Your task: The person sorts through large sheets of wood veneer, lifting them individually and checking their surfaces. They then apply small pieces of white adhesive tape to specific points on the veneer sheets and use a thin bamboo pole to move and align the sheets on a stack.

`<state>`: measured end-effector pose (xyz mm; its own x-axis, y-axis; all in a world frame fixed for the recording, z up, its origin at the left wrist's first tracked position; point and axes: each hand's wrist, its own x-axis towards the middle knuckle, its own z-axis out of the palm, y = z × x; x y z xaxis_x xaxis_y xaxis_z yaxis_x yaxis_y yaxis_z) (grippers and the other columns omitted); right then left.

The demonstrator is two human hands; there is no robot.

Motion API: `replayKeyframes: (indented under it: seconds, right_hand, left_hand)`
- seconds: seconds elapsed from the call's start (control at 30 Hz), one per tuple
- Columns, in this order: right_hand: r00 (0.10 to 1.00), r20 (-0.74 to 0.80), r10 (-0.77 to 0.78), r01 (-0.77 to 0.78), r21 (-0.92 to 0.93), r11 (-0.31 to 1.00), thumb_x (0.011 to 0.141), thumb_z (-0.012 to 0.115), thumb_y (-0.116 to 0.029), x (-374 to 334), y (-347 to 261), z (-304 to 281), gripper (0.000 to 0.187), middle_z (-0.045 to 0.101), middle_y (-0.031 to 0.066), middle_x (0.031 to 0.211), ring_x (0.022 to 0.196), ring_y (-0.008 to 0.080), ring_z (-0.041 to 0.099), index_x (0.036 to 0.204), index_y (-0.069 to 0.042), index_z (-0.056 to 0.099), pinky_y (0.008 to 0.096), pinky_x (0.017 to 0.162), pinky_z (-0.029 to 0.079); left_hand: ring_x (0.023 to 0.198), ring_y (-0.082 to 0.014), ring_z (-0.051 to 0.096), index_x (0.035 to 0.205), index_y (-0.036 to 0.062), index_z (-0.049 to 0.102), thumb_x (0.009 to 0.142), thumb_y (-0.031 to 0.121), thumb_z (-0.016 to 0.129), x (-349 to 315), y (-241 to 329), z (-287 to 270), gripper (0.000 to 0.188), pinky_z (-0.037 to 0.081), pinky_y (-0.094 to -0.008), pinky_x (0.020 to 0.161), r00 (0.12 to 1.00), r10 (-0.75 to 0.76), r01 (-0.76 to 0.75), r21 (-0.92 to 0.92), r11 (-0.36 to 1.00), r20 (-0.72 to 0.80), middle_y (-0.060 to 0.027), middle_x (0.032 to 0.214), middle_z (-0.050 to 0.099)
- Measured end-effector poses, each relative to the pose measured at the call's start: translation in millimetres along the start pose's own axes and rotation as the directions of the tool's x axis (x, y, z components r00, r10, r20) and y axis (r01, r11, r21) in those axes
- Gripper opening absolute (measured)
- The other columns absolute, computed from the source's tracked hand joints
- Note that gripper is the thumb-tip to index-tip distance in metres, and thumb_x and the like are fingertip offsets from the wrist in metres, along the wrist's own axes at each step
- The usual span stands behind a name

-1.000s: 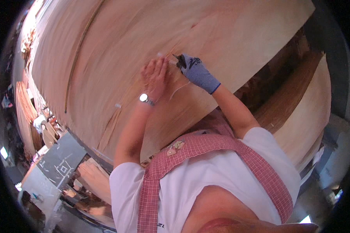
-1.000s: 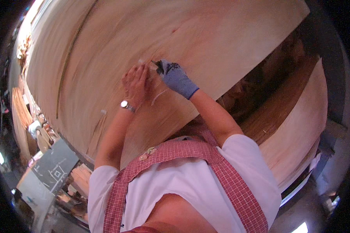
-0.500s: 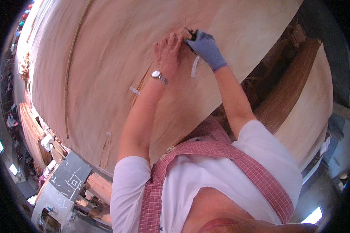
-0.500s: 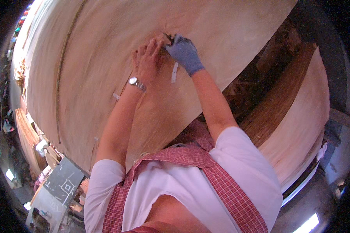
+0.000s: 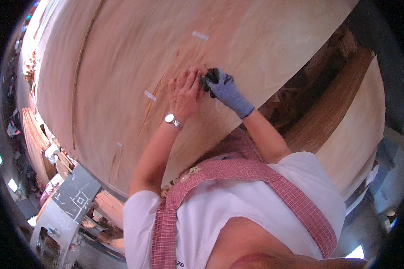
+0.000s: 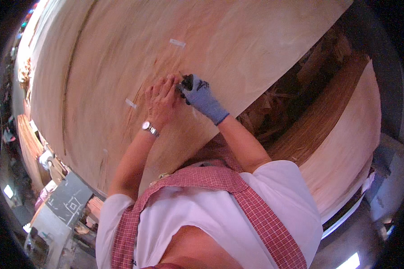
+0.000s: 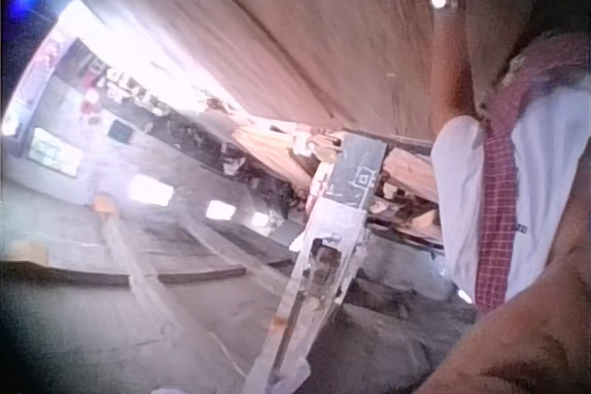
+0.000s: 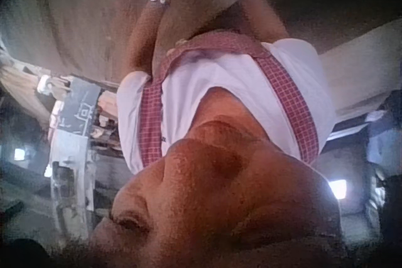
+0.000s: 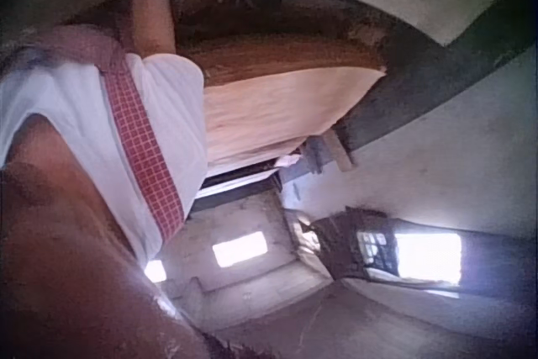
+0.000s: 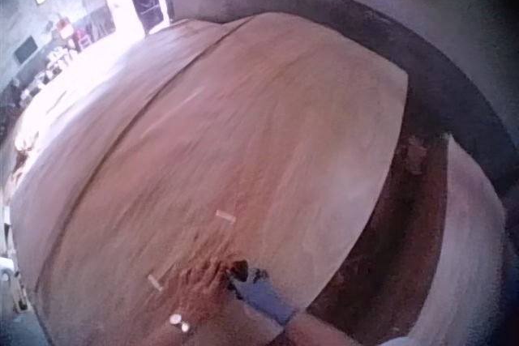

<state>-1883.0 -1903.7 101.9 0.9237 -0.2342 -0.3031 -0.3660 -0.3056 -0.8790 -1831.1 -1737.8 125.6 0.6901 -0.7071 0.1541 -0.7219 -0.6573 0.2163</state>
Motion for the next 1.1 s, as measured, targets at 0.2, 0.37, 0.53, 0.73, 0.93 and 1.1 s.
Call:
replayKeyframes:
  seconds: [0.2,0.37,0.53,0.73,0.93,1.1]
  right_hand:
    - [0.992,0.070,-0.108,0.111,-0.046,0.993,0.092,0.060,-0.022,0,-16,-17,0.019,0.066,0.0079,0.078,0.064,0.0123,0.062,0.098,-0.003,0.060,0.0310,0.059,0.050]
    - [0.973,0.229,0.016,-0.006,-0.043,0.999,0.090,0.062,-0.030,-45,-51,74,0.027,0.068,0.0133,0.079,0.075,0.0252,0.068,0.096,-0.003,0.059,0.0380,0.069,0.052]
    - [0.993,0.021,-0.115,0.099,-0.670,0.736,0.086,0.066,-0.037,-55,-28,116,0.037,0.068,0.0192,0.089,0.086,0.0365,0.067,0.101,-0.003,0.059,0.0444,0.074,0.052]
    - [0.962,-0.212,0.172,-0.205,-0.147,0.968,0.095,0.057,-0.024,-149,-40,108,0.028,0.068,0.0140,0.085,0.072,0.0199,0.066,0.106,0.001,0.058,0.0339,0.065,0.052]
    - [0.985,0.100,0.142,-0.158,0.170,0.973,0.097,0.055,-0.018,-207,-60,175,0.018,0.070,0.0048,0.078,0.047,0.0076,0.047,0.106,-0.003,0.059,0.0234,0.045,0.041]
    - [0.923,0.247,0.295,-0.352,0.232,0.907,0.095,0.058,-0.023,-207,-81,245,0.020,0.069,0.0051,0.076,0.050,0.0105,0.053,0.099,-0.004,0.061,0.0254,0.045,0.042]
  left_hand:
    - [0.124,-0.0254,0.050,0.132,0.0103,0.056,0.088,0.022,0.059,-16,-17,-12,0.045,0.034,-0.0449,0.099,0.999,0.012,-0.005,-0.142,0.990,0.051,-0.0047,0.138,0.054]
    - [0.123,-0.0261,0.050,0.135,0.0058,0.051,0.089,0.023,0.058,-110,-52,-29,0.049,0.033,-0.0451,0.104,0.855,-0.488,0.352,-0.493,0.795,-0.177,-0.0115,0.135,0.055]
    - [0.131,-0.0276,0.041,0.142,0.0108,0.042,0.086,0.035,0.062,-161,-11,-19,0.064,0.030,-0.0486,0.108,0.973,-0.229,0.226,-0.137,0.964,-0.001,-0.0128,0.144,0.044]
    - [0.136,-0.0288,0.033,0.140,0.0179,0.044,0.082,0.041,0.065,-164,-11,-6,0.066,0.028,-0.0514,0.107,0.982,-0.189,0.185,-0.201,0.962,0.003,-0.0100,0.146,0.038]
    - [0.122,-0.0332,0.047,0.136,0.0115,0.048,0.086,0.023,0.059,-225,-85,4,0.053,0.032,-0.0507,0.103,0.928,-0.299,0.185,-0.422,0.888,-0.223,-0.0138,0.133,0.051]
    - [0.121,-0.0305,0.049,0.129,0.0086,0.054,0.080,0.015,0.063,-336,-86,-44,0.050,0.035,-0.0471,0.101,0.888,-0.362,0.303,-0.232,0.924,-0.283,-0.0117,0.131,0.054]
